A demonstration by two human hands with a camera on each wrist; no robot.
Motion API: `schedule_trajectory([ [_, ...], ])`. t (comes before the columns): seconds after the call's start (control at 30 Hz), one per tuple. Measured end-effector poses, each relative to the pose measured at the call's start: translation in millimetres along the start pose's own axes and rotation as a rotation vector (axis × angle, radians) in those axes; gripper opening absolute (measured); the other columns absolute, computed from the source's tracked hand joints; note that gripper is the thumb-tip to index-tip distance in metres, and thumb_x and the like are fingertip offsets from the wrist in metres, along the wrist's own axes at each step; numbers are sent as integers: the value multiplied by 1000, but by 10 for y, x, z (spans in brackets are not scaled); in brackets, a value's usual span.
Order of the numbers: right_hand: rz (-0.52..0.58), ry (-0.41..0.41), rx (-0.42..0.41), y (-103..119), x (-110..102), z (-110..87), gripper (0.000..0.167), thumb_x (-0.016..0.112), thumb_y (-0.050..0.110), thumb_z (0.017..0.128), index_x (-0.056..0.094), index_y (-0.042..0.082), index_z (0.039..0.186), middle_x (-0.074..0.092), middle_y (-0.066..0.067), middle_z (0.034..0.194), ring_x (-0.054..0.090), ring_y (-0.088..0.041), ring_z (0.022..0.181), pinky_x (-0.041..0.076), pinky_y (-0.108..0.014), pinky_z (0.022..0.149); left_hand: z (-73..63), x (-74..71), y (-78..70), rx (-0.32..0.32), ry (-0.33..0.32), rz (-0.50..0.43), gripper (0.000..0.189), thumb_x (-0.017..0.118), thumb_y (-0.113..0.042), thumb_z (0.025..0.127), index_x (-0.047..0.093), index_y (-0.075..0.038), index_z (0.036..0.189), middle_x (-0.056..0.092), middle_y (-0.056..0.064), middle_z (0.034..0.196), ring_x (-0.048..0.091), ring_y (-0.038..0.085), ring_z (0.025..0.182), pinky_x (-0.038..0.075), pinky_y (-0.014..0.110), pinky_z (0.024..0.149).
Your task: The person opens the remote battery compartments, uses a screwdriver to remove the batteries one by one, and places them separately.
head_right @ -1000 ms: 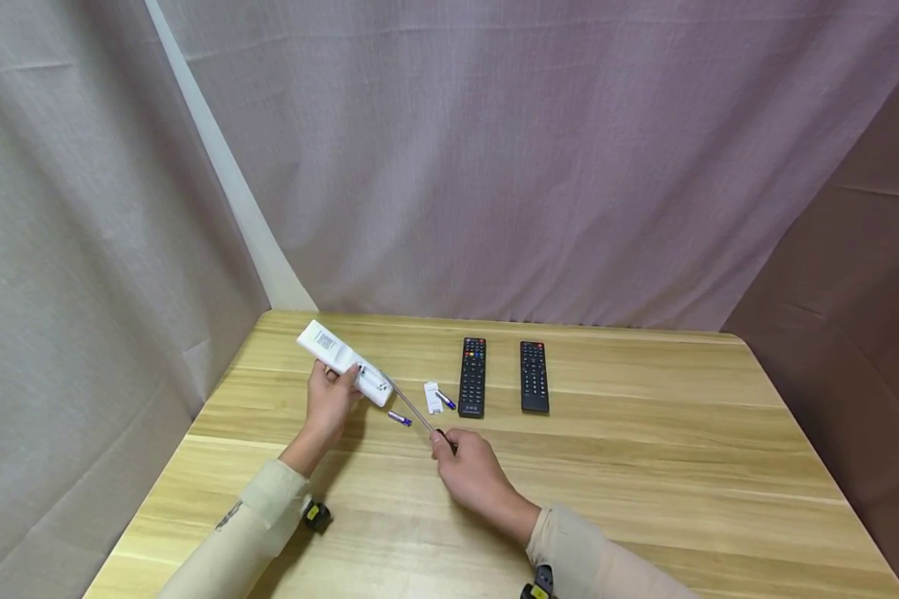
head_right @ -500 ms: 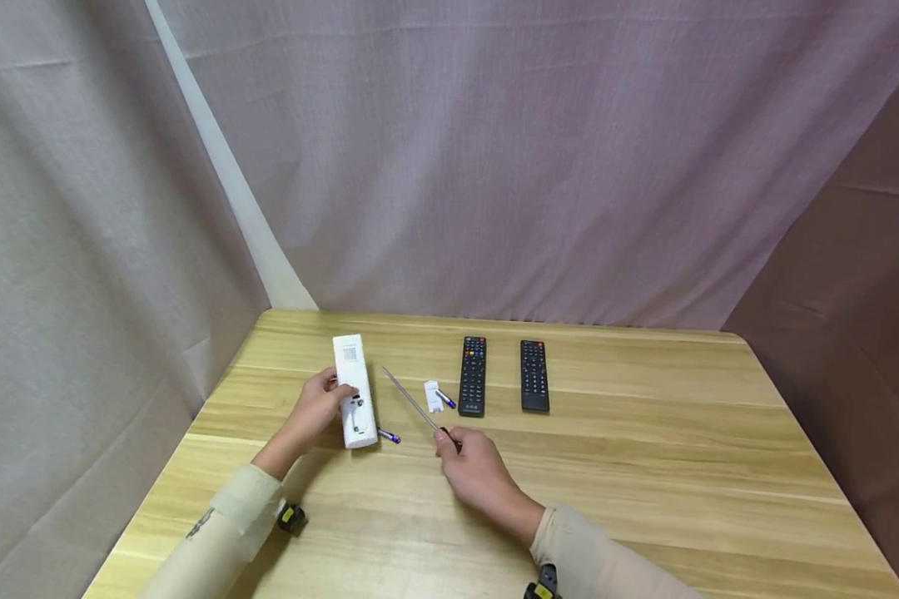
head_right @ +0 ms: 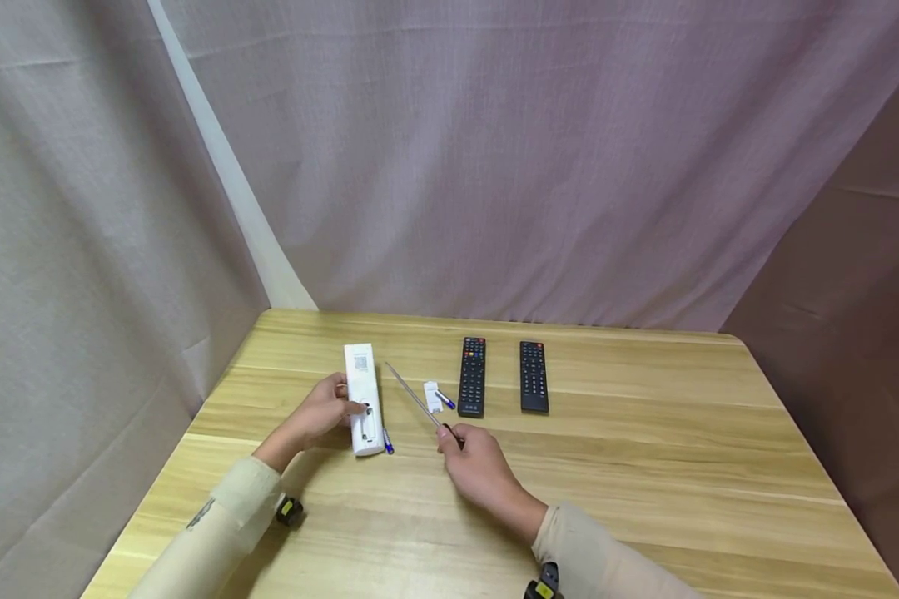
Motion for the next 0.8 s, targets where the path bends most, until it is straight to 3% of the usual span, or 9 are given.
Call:
schedule_trajectory([
  [0.13, 1, -6, -7, -3, -13, -1, 34, 57, 29, 111, 74, 5, 95, 50, 1, 69, 46, -17, 70, 39, -28, 62, 60, -15, -59, 21, -35, 54, 43, 69, 8, 92, 50, 12, 130, 69, 22, 104, 70, 22, 88, 66, 32, 78],
  [0.37, 13, -7, -8, 5, -30, -7, 34, 57, 29, 111, 74, 4, 96, 47, 2, 67, 44, -17, 66, 38, -28, 60, 215, -46, -123, 15, -101, 236, 41, 75, -1, 93, 58, 10, 129, 69, 14, 97, 62, 17, 81, 52, 24, 65],
  [0.67, 26, -12, 2, 8, -42, -10, 33, 57, 29, 111, 75, 4, 97, 46, 3, 66, 44, -16, 66, 38, -28, 59, 325, 24, -203, 11, -83, 476, 33, 79, -8, 93, 67, 8, 119, 73, 19, 111, 67, 24, 96, 59, 31, 83],
  [0.8, 32, -12, 6, 3, -42, -8, 33, 57, 28, 111, 74, 4, 97, 46, 3, 67, 44, -16, 66, 38, -28, 58, 334, 19, -226, 15, -92, 537, 31, 80, -7, 92, 68, 7, 117, 72, 20, 111, 66, 25, 97, 59, 34, 84],
])
Point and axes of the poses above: each hand's wrist, its own z-axis towards the middle knuckle, its own x-axis out of the palm, y = z × x, the point moved 10 cm from there along z, towards the middle knuckle
